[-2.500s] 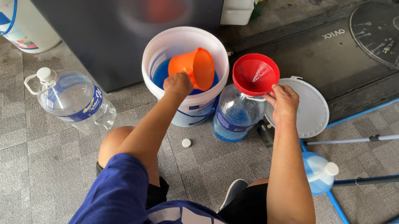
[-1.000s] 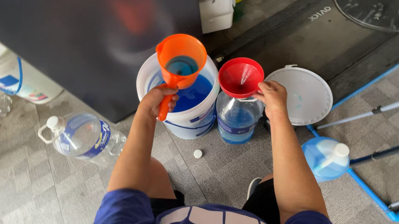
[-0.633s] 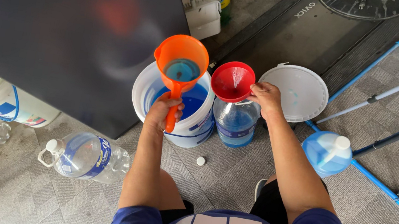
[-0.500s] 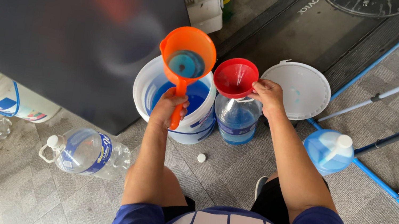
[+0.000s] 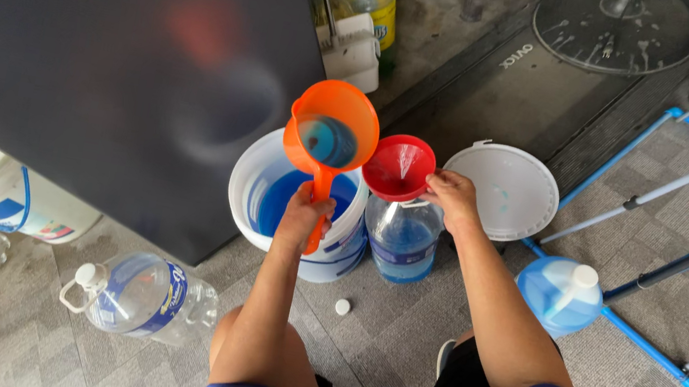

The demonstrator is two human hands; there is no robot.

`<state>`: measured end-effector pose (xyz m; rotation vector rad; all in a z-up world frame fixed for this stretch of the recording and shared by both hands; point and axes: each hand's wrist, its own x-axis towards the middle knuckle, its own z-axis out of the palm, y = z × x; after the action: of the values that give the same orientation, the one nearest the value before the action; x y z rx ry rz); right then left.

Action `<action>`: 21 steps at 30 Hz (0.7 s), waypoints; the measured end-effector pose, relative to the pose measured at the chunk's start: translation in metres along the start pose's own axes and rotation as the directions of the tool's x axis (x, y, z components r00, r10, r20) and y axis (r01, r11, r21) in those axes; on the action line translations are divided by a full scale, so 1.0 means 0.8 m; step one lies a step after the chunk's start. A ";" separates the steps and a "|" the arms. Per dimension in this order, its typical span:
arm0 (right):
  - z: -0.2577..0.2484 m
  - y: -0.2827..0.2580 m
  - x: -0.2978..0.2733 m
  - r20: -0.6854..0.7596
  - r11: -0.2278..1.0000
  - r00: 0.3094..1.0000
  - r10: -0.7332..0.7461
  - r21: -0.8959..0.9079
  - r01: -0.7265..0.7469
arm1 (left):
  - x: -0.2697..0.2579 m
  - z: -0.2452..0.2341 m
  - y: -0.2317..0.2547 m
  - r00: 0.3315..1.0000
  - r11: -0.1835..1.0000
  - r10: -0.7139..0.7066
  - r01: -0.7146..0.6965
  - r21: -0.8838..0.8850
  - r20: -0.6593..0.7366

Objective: The person scoops blue liquid from a white bucket using an orange scoop and pours it through a red funnel into a clear plastic bottle. The person repeats this process multiple times to fill the bottle.

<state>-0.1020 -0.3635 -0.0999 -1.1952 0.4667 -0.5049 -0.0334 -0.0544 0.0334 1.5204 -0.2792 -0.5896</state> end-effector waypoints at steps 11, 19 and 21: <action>-0.005 0.005 -0.002 0.023 0.999 1.000 -0.001 0.038 0.001 | 0.008 0.019 -0.017 0.994 0.990 0.102 -0.098 0.097 -0.032; 0.000 0.001 -0.010 0.032 0.999 0.999 -0.017 0.036 0.016 | 0.002 0.032 -0.015 0.979 0.954 0.190 -0.166 0.249 -0.076; 0.001 -0.002 -0.012 0.031 0.999 0.999 -0.010 0.031 0.009 | 0.000 0.034 -0.012 0.975 0.938 0.204 -0.170 0.302 -0.085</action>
<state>-0.1093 -0.3575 -0.0972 -1.1748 0.4252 -0.4995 -0.0490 -0.0770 0.0254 1.7832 -0.4328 -0.3157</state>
